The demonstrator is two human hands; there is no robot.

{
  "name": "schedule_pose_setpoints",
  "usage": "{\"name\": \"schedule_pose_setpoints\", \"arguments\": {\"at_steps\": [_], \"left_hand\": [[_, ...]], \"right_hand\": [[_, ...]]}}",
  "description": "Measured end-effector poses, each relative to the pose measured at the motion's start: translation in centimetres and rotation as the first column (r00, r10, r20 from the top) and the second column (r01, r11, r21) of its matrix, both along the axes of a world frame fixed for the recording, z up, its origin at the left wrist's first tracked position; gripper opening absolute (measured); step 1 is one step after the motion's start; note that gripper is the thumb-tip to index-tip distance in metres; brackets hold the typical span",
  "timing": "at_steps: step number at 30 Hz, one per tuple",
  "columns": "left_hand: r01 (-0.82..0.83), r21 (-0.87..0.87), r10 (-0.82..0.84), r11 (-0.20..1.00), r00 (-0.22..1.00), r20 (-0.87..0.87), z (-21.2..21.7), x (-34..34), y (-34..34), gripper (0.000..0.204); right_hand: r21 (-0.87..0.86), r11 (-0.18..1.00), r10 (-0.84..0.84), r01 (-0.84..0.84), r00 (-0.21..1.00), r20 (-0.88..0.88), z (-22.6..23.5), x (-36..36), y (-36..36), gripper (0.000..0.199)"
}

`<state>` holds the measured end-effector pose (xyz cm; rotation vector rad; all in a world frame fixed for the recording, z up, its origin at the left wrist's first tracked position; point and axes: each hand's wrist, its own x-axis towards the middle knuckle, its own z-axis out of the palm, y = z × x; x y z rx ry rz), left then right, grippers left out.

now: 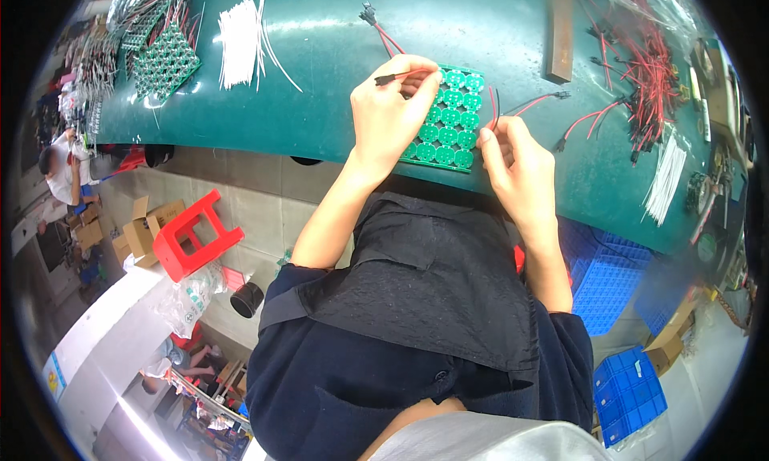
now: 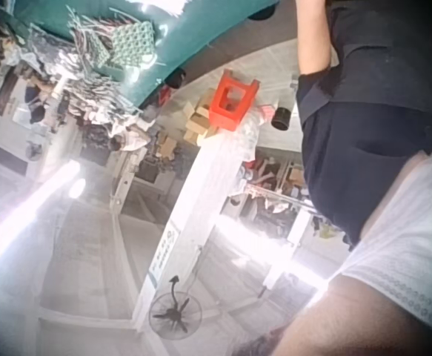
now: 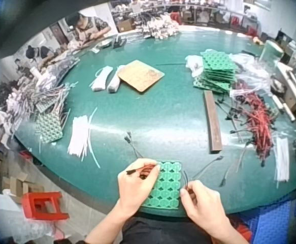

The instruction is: Soldering wires onto small LED circuit board panels on an assembly line.

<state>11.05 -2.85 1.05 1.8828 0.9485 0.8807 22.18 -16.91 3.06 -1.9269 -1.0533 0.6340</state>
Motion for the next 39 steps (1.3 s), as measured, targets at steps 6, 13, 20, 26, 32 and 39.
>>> {"name": "schedule_pose_setpoints", "arguments": {"at_steps": [6, 13, 20, 26, 32, 39], "left_hand": [[0.015, -0.016, -0.014, 1.000, 1.000, 0.019, 0.0, 0.0, 0.0, 0.012], [0.028, 0.005, -0.028, 1.000, 1.000, -0.007, -0.2, -0.1, 0.1, 0.012], [0.003, 0.097, 0.000, 0.995, 1.000, -0.028, -0.6, 0.1, -0.3, 0.009], [0.085, 0.392, -0.057, 0.916, 0.995, -0.082, -1.7, 0.0, 0.3, 0.014], [-0.014, 0.173, 0.040, 0.985, 0.988, -0.147, -0.4, 0.3, 0.1, 0.028], [0.142, 0.256, -0.098, 0.956, 0.979, -0.177, -0.2, -0.3, 0.5, 0.021]], "right_hand": [[0.021, 1.000, -0.003, 0.004, 1.000, -0.008, -0.2, 0.0, 0.1, 0.012], [0.022, 1.000, -0.004, 0.003, 1.000, 0.023, 0.0, -0.2, 0.3, 0.012], [0.038, 0.999, -0.013, 0.011, 0.999, 0.036, -0.2, -0.1, 0.3, 0.011], [0.016, 1.000, 0.013, -0.014, 0.999, 0.041, 0.1, -0.1, 0.2, 0.012], [0.074, 0.996, 0.048, -0.057, 0.991, 0.127, -0.5, -0.2, 0.1, 0.012], [0.009, 0.998, 0.061, -0.060, 0.987, -0.150, 0.2, -0.3, -0.2, 0.019]]}}
